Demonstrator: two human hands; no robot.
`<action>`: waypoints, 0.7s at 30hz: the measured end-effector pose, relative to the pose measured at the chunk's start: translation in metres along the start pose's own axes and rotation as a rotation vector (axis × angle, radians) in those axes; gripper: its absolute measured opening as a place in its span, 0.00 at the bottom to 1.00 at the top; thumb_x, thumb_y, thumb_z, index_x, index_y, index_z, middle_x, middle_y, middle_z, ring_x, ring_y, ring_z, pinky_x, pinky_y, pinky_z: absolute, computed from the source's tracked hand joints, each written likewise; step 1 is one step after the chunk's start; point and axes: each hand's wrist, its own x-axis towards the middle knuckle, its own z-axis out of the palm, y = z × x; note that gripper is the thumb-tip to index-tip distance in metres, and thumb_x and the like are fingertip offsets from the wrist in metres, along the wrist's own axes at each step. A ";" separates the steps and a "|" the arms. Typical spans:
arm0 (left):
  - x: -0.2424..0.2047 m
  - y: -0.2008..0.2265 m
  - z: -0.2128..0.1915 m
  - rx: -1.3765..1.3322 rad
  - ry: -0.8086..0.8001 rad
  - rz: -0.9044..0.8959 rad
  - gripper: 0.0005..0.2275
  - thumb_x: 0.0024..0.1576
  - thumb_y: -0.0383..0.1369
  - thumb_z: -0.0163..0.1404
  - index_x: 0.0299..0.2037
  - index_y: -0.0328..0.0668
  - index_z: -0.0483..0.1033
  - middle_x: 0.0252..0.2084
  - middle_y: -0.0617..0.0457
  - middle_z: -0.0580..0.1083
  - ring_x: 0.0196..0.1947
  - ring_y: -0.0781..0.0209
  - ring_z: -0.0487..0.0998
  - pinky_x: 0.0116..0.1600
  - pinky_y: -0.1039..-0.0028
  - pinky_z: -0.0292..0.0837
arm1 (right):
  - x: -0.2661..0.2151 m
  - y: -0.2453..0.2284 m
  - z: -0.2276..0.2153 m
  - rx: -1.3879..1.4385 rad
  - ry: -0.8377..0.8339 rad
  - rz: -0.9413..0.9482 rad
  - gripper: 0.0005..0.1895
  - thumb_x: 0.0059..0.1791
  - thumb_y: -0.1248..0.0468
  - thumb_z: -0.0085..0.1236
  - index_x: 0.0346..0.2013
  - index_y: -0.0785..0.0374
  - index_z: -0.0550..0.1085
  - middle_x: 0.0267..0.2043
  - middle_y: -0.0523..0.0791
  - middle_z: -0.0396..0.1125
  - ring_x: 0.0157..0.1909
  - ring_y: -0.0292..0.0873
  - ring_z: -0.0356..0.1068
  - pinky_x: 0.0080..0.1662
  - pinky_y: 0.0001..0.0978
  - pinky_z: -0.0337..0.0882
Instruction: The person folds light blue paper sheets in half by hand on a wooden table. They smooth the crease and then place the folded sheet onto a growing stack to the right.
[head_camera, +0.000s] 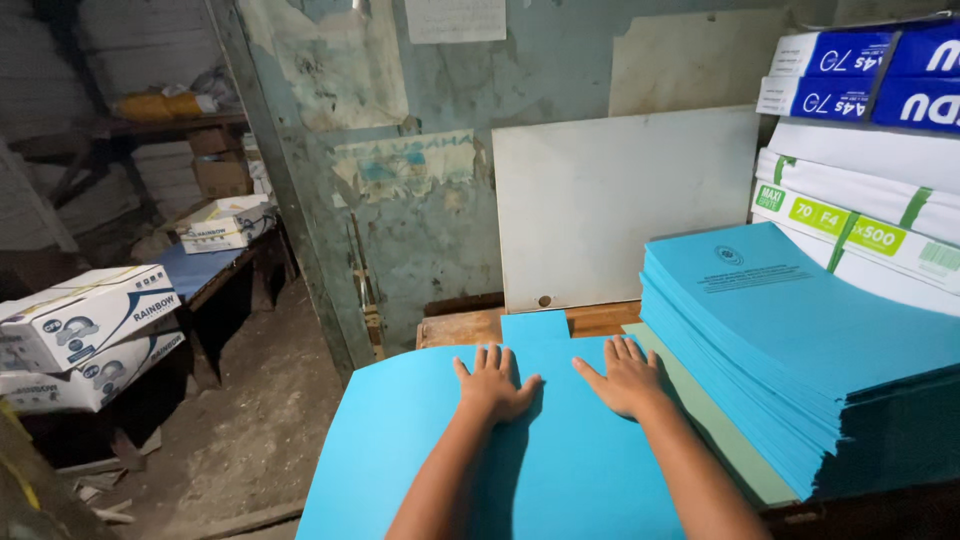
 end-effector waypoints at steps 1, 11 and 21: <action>-0.006 -0.001 0.002 0.025 -0.007 0.048 0.39 0.62 0.61 0.21 0.80 0.48 0.43 0.83 0.48 0.42 0.82 0.48 0.38 0.76 0.31 0.28 | 0.000 0.000 -0.002 -0.003 0.010 0.003 0.56 0.53 0.22 0.08 0.80 0.61 0.43 0.85 0.48 0.31 0.85 0.49 0.27 0.78 0.58 0.30; -0.041 0.002 0.086 -0.059 0.177 0.228 0.46 0.58 0.67 0.30 0.77 0.37 0.43 0.80 0.34 0.39 0.80 0.39 0.34 0.74 0.37 0.25 | 0.027 0.007 0.023 0.064 0.098 0.027 0.54 0.50 0.25 0.21 0.79 0.58 0.40 0.84 0.45 0.29 0.84 0.46 0.28 0.77 0.57 0.32; -0.099 0.026 0.035 -0.182 0.068 0.278 0.40 0.56 0.66 0.30 0.77 0.60 0.49 0.81 0.46 0.41 0.81 0.48 0.34 0.73 0.33 0.25 | -0.005 -0.001 0.010 0.051 0.030 0.022 0.54 0.51 0.26 0.19 0.79 0.59 0.35 0.84 0.46 0.25 0.84 0.48 0.24 0.78 0.56 0.29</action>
